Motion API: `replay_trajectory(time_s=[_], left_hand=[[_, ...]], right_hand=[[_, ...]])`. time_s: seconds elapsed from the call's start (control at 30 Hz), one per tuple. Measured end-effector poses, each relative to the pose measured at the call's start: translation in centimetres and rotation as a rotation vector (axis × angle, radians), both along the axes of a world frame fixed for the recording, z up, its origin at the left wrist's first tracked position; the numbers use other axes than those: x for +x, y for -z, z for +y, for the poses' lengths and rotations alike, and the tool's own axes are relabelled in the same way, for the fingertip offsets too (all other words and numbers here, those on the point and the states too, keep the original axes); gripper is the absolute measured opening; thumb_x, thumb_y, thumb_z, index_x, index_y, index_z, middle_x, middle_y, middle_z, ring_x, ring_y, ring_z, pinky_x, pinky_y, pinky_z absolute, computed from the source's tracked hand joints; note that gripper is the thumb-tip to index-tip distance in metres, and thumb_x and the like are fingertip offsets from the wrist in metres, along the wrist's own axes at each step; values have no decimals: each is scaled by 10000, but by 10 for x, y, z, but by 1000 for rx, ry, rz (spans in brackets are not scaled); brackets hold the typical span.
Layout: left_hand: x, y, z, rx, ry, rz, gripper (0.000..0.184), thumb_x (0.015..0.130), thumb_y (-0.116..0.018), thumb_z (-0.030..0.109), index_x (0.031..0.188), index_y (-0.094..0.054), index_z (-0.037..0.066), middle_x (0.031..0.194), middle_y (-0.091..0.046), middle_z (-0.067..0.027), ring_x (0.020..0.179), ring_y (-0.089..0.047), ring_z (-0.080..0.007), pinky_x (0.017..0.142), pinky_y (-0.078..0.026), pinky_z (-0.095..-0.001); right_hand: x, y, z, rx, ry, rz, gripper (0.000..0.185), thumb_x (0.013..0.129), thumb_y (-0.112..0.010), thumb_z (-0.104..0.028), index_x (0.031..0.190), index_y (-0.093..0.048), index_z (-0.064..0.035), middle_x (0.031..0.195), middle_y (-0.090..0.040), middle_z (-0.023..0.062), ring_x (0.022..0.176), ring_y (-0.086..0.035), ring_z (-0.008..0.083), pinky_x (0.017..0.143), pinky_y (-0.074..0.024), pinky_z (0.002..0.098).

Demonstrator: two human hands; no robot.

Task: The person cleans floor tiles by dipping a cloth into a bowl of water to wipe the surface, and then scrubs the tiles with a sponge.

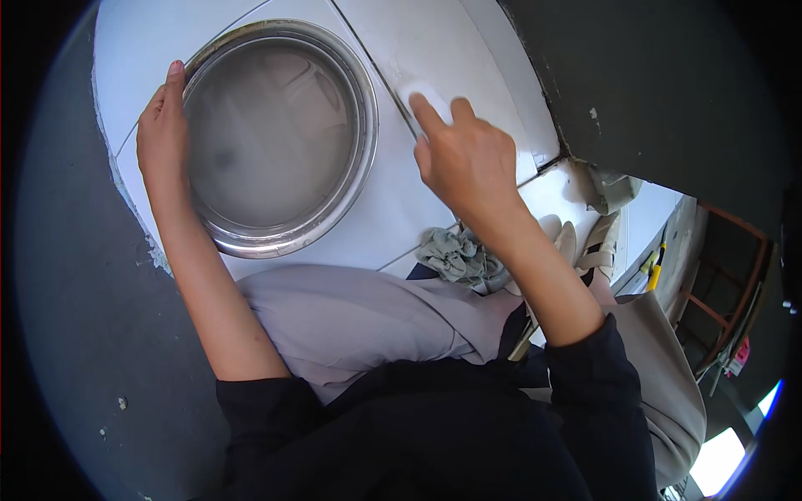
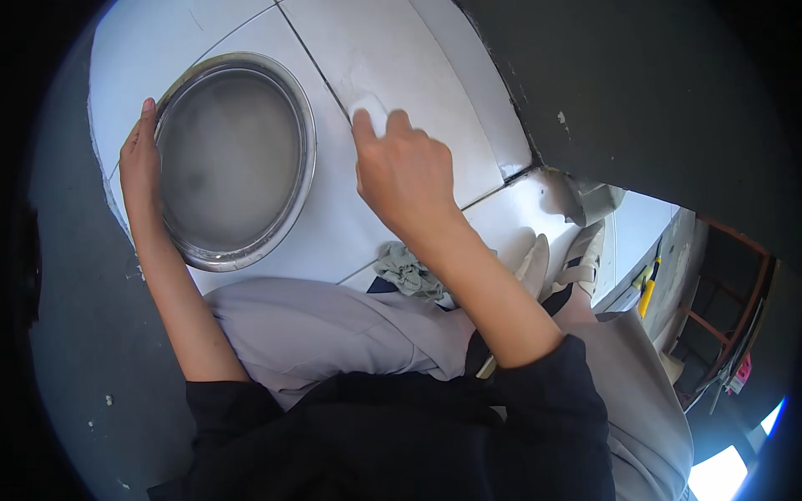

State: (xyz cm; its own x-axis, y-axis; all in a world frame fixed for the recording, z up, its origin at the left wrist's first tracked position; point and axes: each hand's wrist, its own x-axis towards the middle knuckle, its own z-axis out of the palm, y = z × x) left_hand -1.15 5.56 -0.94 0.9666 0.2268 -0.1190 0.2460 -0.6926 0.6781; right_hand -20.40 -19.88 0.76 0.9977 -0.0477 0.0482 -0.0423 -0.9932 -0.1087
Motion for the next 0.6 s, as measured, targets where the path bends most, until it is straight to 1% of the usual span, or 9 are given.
replay_trajectory(time_s=[0.07,0.17,0.2,0.3,0.33,0.43,0.53,0.6], left_hand=[[2,1,3,-8,1,41,703,842,-481,697,1166,-684,107,1019,-678,-110,1028,-605,-238,952,-415,-359],[-1,-3,-1,11,-4,1,721,834,-483,706,1172,-680,102,1108,-670,-125,1094,-593,-255,977,-407,-371],[-2,-3,0,17,-12,7,722,834,-483,705,1173,-679,99,1109,-670,-126,1092,-592,-260,977,-408,-371],[-2,-3,-3,5,-17,24,726,837,-482,702,1175,-677,90,1117,-667,-130,1092,-591,-274,981,-406,-373],[-3,-3,-3,-13,-7,32,727,839,-480,700,1174,-677,86,1123,-666,-132,1096,-589,-278,984,-404,-375],[1,-1,-1,-2,1,11,730,841,-479,698,1174,-676,79,1121,-666,-132,1100,-587,-279,994,-398,-374],[-2,-3,-3,0,-9,29,732,840,-479,700,1175,-676,80,1130,-664,-130,1117,-581,-277,1003,-390,-376],[-2,-5,-3,1,-23,28,729,840,-478,701,1175,-676,84,1145,-662,-129,1130,-577,-276,1007,-386,-377]], right_hand=[[5,0,0,-7,-7,7,550,669,-664,-88,1210,-565,-83,773,-540,124,519,-573,221,414,-469,339],[-38,-12,1,-27,-10,71,549,672,-665,-91,1212,-566,-91,780,-544,127,519,-576,226,413,-468,340],[-51,-13,2,-41,-6,126,551,674,-663,-93,1217,-567,-100,784,-546,125,519,-576,230,408,-466,341],[-36,-7,-1,-19,15,62,515,682,-657,-92,1191,-576,-98,790,-550,130,523,-582,234,407,-466,349],[-18,-5,0,-3,24,29,467,693,-655,-93,1154,-583,-84,785,-553,140,530,-593,243,411,-469,360],[38,9,-5,-22,22,-59,451,700,-656,-100,1144,-582,-79,767,-551,140,530,-601,245,409,-468,366],[29,4,-8,-5,-13,-59,393,706,-648,-92,1094,-589,-67,758,-558,146,536,-612,255,422,-472,363],[-8,-9,-5,-8,-11,35,330,709,-641,-81,1033,-586,-57,762,-566,156,547,-620,265,434,-478,361]])
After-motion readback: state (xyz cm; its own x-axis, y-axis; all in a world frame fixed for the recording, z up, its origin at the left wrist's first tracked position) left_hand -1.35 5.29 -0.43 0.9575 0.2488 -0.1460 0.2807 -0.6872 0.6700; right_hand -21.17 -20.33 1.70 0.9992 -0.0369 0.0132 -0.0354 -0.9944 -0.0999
